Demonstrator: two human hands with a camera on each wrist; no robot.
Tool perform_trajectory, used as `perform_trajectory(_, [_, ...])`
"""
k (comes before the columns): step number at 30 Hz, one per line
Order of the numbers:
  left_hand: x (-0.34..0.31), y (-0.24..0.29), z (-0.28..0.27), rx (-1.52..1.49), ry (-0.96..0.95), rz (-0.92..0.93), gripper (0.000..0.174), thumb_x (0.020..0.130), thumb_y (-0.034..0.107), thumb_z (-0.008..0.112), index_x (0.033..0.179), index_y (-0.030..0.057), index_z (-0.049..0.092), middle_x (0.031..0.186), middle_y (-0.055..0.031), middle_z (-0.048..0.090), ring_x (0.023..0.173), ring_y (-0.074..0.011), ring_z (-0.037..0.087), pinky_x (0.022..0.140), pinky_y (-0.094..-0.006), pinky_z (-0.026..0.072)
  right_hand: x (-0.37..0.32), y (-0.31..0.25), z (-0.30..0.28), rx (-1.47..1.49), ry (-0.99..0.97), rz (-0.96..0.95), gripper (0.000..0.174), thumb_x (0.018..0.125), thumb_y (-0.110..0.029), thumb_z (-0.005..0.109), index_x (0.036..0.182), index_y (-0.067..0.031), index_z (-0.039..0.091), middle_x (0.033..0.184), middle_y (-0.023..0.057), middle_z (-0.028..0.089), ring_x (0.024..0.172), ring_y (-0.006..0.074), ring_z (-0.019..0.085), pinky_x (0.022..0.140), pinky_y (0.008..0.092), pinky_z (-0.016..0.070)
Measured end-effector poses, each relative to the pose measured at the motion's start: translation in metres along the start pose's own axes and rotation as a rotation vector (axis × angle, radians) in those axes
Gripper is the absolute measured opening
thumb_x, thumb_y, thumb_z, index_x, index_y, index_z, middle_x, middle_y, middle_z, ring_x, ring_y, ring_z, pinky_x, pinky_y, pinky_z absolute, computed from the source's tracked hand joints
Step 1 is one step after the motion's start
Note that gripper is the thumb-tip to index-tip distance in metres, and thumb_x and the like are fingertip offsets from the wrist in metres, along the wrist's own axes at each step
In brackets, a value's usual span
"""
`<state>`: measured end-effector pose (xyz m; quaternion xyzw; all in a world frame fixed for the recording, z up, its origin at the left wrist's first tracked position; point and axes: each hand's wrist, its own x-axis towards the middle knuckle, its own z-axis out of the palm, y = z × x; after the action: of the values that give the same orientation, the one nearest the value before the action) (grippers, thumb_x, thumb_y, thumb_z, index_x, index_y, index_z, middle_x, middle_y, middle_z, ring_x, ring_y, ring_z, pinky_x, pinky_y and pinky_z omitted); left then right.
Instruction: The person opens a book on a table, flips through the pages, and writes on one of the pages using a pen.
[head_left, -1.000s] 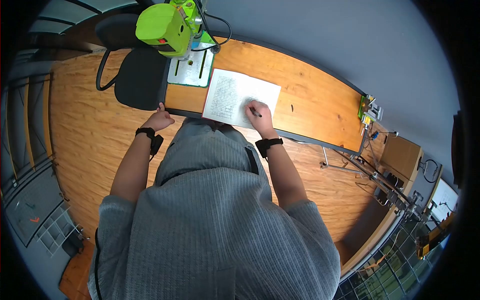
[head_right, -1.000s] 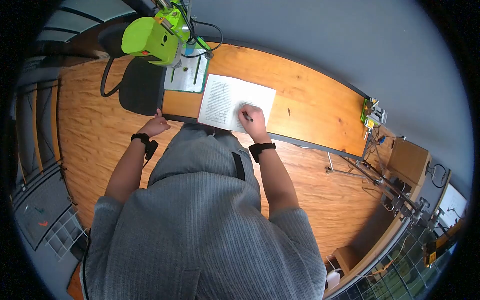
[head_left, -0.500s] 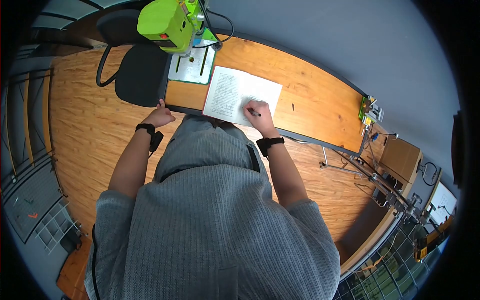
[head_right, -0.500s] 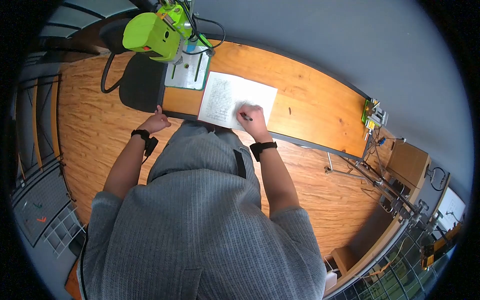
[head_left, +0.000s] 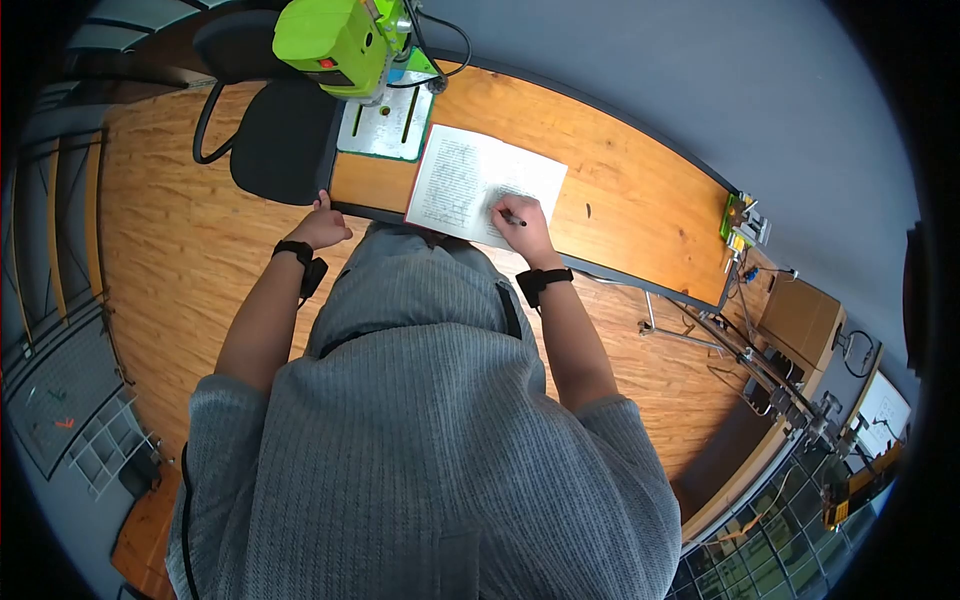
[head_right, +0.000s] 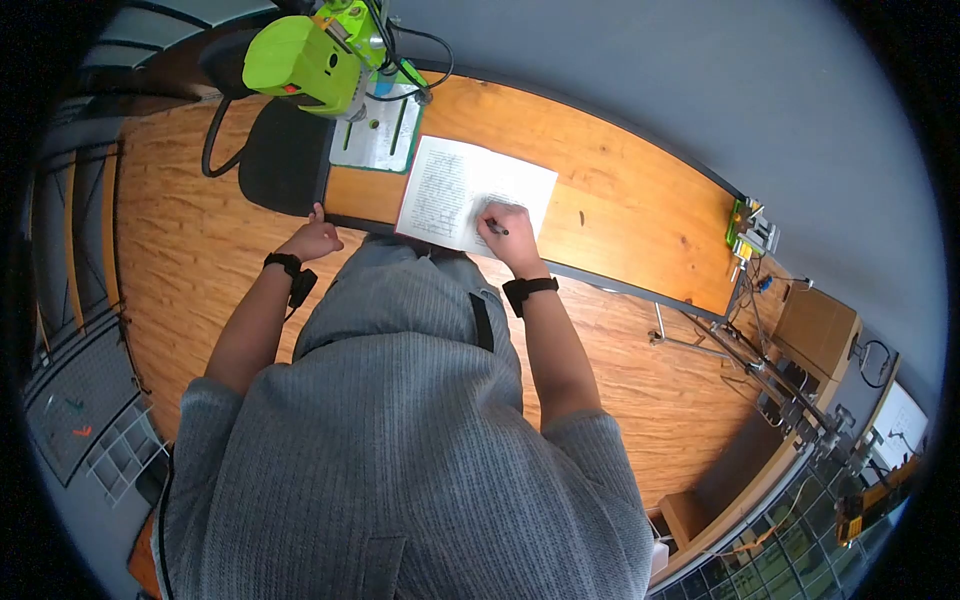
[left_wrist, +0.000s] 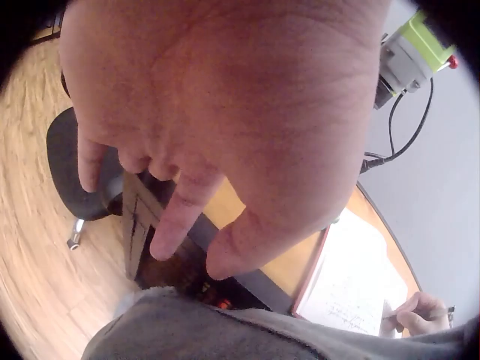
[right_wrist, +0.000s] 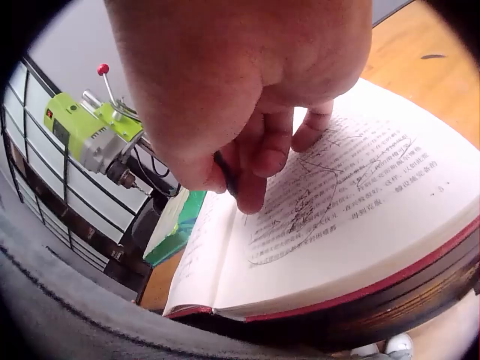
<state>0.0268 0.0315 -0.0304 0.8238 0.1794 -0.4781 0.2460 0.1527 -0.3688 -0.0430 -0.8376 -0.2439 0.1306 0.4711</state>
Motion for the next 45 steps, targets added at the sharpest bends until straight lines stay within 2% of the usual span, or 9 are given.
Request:
perform_trajectory(8, [-0.005, 0.006, -0.001, -0.001, 0.007, -0.036, 0.039, 0.090, 0.033, 0.065, 0.112, 0.0042, 0.077, 0.167, -0.0385, -0.004, 0.158, -0.0496, 0.011, 0.123, -0.0467, 0.0314, -0.001, 0.002, 0.001, 0.011, 0.022, 0.033, 0.010, 0.083, -0.005, 0.074, 0.083, 0.0003, 0.066, 0.081, 0.0204, 0.068, 0.078, 0.0402, 0.067, 0.070, 0.0440, 0.0538])
perform_trajectory(15, [-0.004, 0.002, -0.001, -0.011, 0.026, -0.019, 0.040, 0.090, 0.035, 0.066, 0.114, 0.0050, 0.077, 0.167, -0.0385, -0.003, 0.158, -0.0501, 0.011, 0.122, -0.0459, 0.0317, -0.002, 0.005, 0.000, -0.066, 0.088, 0.037, 0.009, 0.083, -0.005, 0.073, 0.083, -0.0002, 0.066, 0.081, 0.0197, 0.067, 0.080, 0.0411, 0.066, 0.072, 0.0453, 0.0533])
perform_trajectory(20, [-0.006, 0.005, -0.001, -0.020, 0.037, -0.019, 0.039, 0.089, 0.035, 0.066, 0.113, 0.0058, 0.077, 0.167, -0.0384, -0.003, 0.158, -0.0514, 0.012, 0.123, -0.0460, 0.0314, -0.004, -0.001, -0.003, -0.061, -0.023, -0.058, 0.008, 0.083, -0.004, 0.072, 0.083, -0.0003, 0.065, 0.081, 0.0200, 0.067, 0.082, 0.0413, 0.065, 0.074, 0.0474, 0.0529])
perform_trajectory(29, [-0.007, 0.006, 0.001, -0.013, 0.045, -0.003, 0.042, 0.089, 0.036, 0.066, 0.114, 0.0036, 0.077, 0.166, -0.0404, -0.003, 0.157, -0.0523, 0.013, 0.122, -0.0448, 0.0323, -0.007, 0.001, -0.001, -0.055, 0.048, -0.015, 0.009, 0.082, -0.005, 0.073, 0.083, -0.0010, 0.065, 0.081, 0.0194, 0.067, 0.081, 0.0415, 0.065, 0.074, 0.0470, 0.0529])
perform_trajectory(31, [-0.006, 0.006, 0.002, 0.034, 0.041, -0.046, 0.033, 0.087, 0.032, 0.071, 0.109, 0.0073, 0.074, 0.170, -0.0351, -0.003, 0.160, -0.0432, 0.014, 0.119, -0.0412, 0.0357, -0.005, 0.002, -0.002, -0.045, 0.034, -0.016, 0.009, 0.082, -0.005, 0.073, 0.083, -0.0010, 0.065, 0.080, 0.0194, 0.066, 0.080, 0.0411, 0.065, 0.074, 0.0469, 0.0529])
perform_trajectory(36, [-0.005, -0.001, 0.006, -0.020, 0.074, -0.027, 0.035, 0.087, 0.033, 0.072, 0.110, 0.0074, 0.074, 0.170, -0.0351, -0.003, 0.160, -0.0431, 0.015, 0.119, -0.0401, 0.0353, -0.009, -0.004, -0.004, -0.059, -0.040, 0.041, 0.007, 0.082, -0.004, 0.072, 0.081, -0.0012, 0.065, 0.078, 0.0191, 0.066, 0.078, 0.0400, 0.065, 0.073, 0.0464, 0.0527])
perform_trajectory(42, [-0.003, -0.003, 0.008, -0.008, 0.070, -0.019, 0.036, 0.088, 0.033, 0.071, 0.112, 0.0069, 0.075, 0.169, -0.0351, -0.004, 0.160, -0.0425, 0.016, 0.119, -0.0403, 0.0352, -0.005, 0.007, 0.001, -0.075, -0.021, -0.155, 0.007, 0.083, -0.003, 0.071, 0.081, -0.0010, 0.065, 0.078, 0.0189, 0.066, 0.073, 0.0391, 0.064, 0.067, 0.0445, 0.0526])
perform_trajectory(44, [-0.003, -0.006, 0.007, -0.029, 0.076, -0.006, 0.036, 0.088, 0.033, 0.071, 0.112, 0.0067, 0.075, 0.169, -0.0350, -0.004, 0.160, -0.0421, 0.016, 0.119, -0.0404, 0.0352, -0.013, 0.013, 0.000, -0.128, 0.230, 0.036, 0.007, 0.085, -0.004, 0.071, 0.085, -0.0005, 0.064, 0.079, 0.0196, 0.066, 0.070, 0.0381, 0.063, 0.066, 0.0433, 0.0523])
perform_trajectory(45, [-0.001, -0.005, 0.006, -0.022, 0.069, -0.015, 0.036, 0.088, 0.033, 0.071, 0.112, 0.0067, 0.075, 0.169, -0.0350, -0.003, 0.160, -0.0418, 0.016, 0.119, -0.0402, 0.0353, -0.012, 0.013, -0.004, -0.132, 0.235, 0.034, 0.007, 0.085, -0.004, 0.071, 0.085, -0.0005, 0.064, 0.079, 0.0196, 0.066, 0.070, 0.0381, 0.063, 0.066, 0.0433, 0.0523])
